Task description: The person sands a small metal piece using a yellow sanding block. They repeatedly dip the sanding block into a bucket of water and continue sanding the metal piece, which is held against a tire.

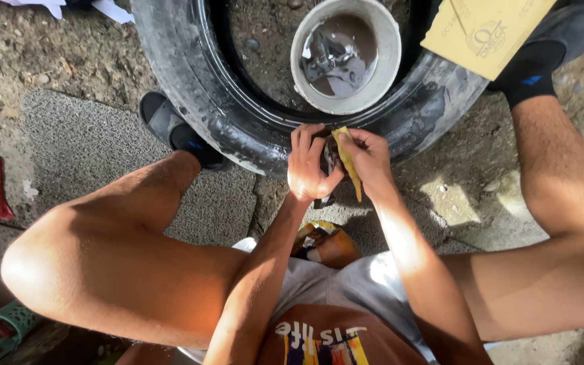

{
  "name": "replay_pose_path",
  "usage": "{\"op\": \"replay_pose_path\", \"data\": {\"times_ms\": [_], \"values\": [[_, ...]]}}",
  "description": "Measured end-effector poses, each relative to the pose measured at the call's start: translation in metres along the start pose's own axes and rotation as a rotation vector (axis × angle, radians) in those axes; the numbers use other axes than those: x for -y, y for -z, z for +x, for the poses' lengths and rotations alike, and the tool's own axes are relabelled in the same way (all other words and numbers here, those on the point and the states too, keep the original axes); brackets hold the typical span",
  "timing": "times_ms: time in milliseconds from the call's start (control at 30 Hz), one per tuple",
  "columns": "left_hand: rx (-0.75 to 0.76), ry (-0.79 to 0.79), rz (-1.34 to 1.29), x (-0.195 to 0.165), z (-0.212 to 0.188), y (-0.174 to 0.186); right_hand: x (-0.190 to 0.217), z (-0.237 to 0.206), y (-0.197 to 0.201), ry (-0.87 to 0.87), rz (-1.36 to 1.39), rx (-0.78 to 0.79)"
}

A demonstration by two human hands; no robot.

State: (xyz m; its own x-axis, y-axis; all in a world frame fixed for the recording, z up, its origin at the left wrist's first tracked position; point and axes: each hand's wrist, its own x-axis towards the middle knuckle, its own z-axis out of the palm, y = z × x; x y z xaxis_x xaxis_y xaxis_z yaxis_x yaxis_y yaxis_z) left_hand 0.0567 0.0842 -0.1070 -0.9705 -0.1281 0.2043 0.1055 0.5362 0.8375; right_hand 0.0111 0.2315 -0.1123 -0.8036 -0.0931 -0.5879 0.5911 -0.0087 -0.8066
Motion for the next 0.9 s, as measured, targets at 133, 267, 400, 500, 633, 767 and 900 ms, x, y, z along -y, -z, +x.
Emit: {"op": "replay_pose_path", "data": {"times_ms": [133,267,400,500,633,767,900], "values": [[0.005,0.028,-0.008,-0.0012,0.0,-0.0003,0.0007,-0.0022,-0.0003,0.061,-0.002,0.033],[0.0,0.018,0.004,-0.0016,0.0009,-0.0007,-0.0001,-0.0011,-0.0021,-0.011,-0.066,-0.056],[0.005,0.004,-0.002,-0.0017,0.0019,-0.0011,-0.0011,0.0009,-0.0024,0.042,-0.103,-0.008],[0.013,0.035,0.006,-0.0012,0.0021,-0.0019,-0.0013,0.0014,-0.0024,0.012,-0.093,-0.047],[0.011,0.022,0.006,-0.0002,0.0017,-0.003,-0.0003,0.0,-0.0038,-0.006,-0.125,-0.057],[0.03,0.065,0.007,-0.0007,0.0003,-0.0037,0.0031,-0.0024,-0.0046,0.051,-0.118,-0.015],[0.009,0.017,0.01,-0.0016,0.0001,-0.0042,0.0068,-0.0039,-0.0031,-0.029,-0.149,-0.064]]}}
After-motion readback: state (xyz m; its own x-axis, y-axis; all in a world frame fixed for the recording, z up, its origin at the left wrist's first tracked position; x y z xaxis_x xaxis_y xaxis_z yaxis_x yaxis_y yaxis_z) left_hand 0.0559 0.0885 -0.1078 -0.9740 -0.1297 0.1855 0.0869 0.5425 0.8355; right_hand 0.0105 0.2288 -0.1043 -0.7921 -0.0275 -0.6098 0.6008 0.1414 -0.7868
